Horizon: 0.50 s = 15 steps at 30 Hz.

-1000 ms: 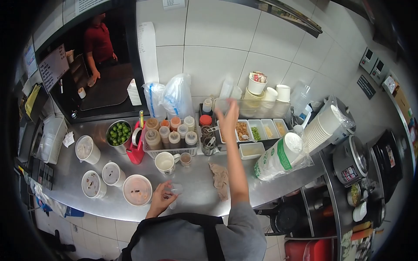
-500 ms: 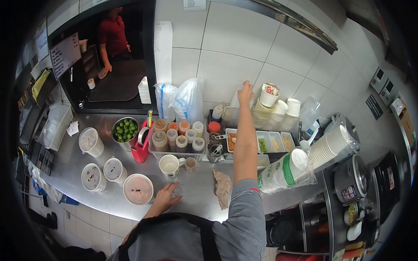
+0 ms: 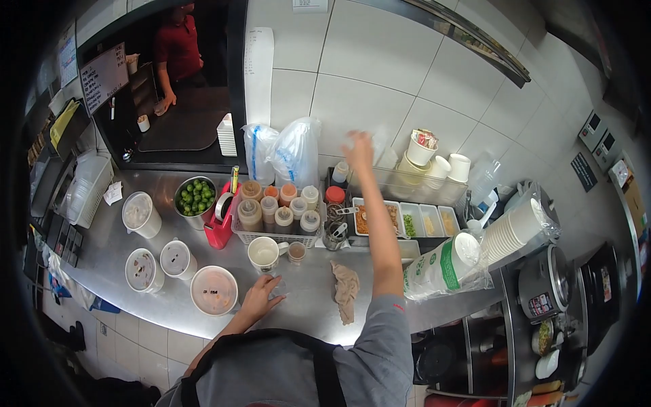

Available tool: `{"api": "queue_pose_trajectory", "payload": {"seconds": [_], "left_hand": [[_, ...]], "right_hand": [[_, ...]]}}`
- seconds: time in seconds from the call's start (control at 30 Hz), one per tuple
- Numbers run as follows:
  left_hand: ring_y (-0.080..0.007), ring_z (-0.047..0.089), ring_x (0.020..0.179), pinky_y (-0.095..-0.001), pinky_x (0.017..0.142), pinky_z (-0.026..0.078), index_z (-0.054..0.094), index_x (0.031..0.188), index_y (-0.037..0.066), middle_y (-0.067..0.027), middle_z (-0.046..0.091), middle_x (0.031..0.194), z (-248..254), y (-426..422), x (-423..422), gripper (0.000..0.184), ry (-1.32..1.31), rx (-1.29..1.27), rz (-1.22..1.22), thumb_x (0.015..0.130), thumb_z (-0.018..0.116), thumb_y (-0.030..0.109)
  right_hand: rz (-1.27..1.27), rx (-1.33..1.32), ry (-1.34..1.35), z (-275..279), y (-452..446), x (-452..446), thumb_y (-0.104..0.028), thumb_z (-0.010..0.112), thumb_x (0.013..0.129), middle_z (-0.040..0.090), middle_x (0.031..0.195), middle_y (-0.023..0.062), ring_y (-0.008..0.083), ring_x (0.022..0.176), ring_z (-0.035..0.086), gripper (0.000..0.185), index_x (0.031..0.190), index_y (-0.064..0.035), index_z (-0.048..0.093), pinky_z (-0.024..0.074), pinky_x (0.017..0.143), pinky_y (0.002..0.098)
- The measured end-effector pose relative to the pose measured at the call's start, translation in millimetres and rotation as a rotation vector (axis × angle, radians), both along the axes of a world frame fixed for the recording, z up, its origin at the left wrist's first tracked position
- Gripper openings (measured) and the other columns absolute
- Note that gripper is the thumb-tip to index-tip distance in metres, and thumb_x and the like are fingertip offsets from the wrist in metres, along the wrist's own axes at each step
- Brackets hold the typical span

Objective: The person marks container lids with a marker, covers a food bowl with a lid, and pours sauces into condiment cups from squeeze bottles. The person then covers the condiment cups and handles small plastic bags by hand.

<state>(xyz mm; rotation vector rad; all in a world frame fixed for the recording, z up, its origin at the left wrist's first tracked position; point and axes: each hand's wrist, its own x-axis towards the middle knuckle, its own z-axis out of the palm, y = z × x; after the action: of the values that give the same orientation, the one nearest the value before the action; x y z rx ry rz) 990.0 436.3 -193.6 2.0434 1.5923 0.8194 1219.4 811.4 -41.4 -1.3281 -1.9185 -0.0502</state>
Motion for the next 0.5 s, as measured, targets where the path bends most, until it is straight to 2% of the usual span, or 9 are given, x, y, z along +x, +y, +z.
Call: {"api": "queue_pose_trajectory", "payload": {"seconds": [0.03, 0.1, 0.17, 0.27, 0.3, 0.47, 0.5], "left_hand": [[-0.0323, 0.054, 0.098, -0.0406, 0.082, 0.047, 0.051, 0.118, 0.007, -0.0136, 0.049, 0.108, 0.1, 1.3, -0.5, 0.055, 0.014, 0.043, -0.002, 0.069, 0.073, 0.020], [-0.0320, 0.053, 0.096, -0.0403, 0.084, 0.046, 0.051, 0.116, 0.007, -0.0134, 0.049, 0.107, 1.7, 2.8, -0.5, 0.054, 0.025, 0.096, 0.006, 0.068, 0.072, 0.019], [-0.0322, 0.053, 0.095, -0.0403, 0.085, 0.045, 0.051, 0.114, 0.006, -0.0132, 0.049, 0.106, 5.0, 3.4, 0.5, 0.052, 0.019, 0.112, 0.027, 0.067, 0.072, 0.016], [-0.0341, 0.053, 0.098, -0.0418, 0.087, 0.044, 0.051, 0.112, 0.006, -0.0144, 0.049, 0.108, 5.2, 4.6, 0.6, 0.051, -0.010, 0.097, 0.021, 0.066, 0.071, 0.014], [-0.0340, 0.053, 0.099, -0.0418, 0.086, 0.045, 0.051, 0.112, 0.006, -0.0145, 0.050, 0.108, 1.1, 6.1, 0.2, 0.051, -0.023, 0.078, 0.013, 0.066, 0.071, 0.014], [-0.0336, 0.054, 0.099, -0.0420, 0.083, 0.047, 0.051, 0.113, 0.007, -0.0136, 0.051, 0.111, -8.4, 5.5, -2.8, 0.049, -0.064, -0.070, -0.003, 0.069, 0.070, 0.015], [-0.0339, 0.055, 0.098, -0.0423, 0.082, 0.047, 0.051, 0.113, 0.007, -0.0132, 0.051, 0.111, -7.9, 4.2, -3.3, 0.048, -0.048, -0.026, -0.012, 0.070, 0.070, 0.015]], "right_hand": [[0.201, -0.163, -0.015, -9.0, -13.1, -9.8, -0.023, 0.076, 0.066, 0.055, 0.104, 0.0150, 0.0313, 0.100, 0.054, 0.047, 0.106, -0.0089, 0.057, 0.0432, 0.084, 0.0400], [0.446, -0.587, -0.138, -11.9, -53.3, -33.0, -0.028, 0.078, 0.063, 0.056, 0.093, 0.0158, 0.0323, 0.093, 0.055, 0.048, 0.103, -0.0088, 0.060, 0.0446, 0.082, 0.0380], [0.512, -0.548, -0.326, -25.4, -82.7, -49.4, -0.031, 0.080, 0.059, 0.053, 0.100, 0.0140, 0.0313, 0.100, 0.052, 0.048, 0.099, -0.0099, 0.062, 0.0430, 0.084, 0.0413], [0.324, -0.411, -0.543, -34.8, -115.4, -71.7, -0.031, 0.081, 0.059, 0.047, 0.103, 0.0111, 0.0288, 0.104, 0.047, 0.046, 0.095, -0.0093, 0.063, 0.0411, 0.085, 0.0433], [0.256, -0.477, -0.589, -36.2, -118.2, -78.8, -0.032, 0.083, 0.055, 0.042, 0.112, 0.0112, 0.0301, 0.113, 0.040, 0.050, 0.096, -0.0113, 0.065, 0.0376, 0.088, 0.0474], [0.150, -0.439, -0.701, -49.2, -118.7, -94.7, -0.032, 0.084, 0.051, 0.043, 0.111, 0.0111, 0.0298, 0.112, 0.040, 0.057, 0.101, -0.0115, 0.066, 0.0382, 0.087, 0.0458], [0.142, -0.452, -0.725, -49.6, -119.4, -96.7, -0.031, 0.084, 0.051, 0.043, 0.111, 0.0112, 0.0298, 0.112, 0.039, 0.058, 0.101, -0.0111, 0.066, 0.0382, 0.087, 0.0458]]}}
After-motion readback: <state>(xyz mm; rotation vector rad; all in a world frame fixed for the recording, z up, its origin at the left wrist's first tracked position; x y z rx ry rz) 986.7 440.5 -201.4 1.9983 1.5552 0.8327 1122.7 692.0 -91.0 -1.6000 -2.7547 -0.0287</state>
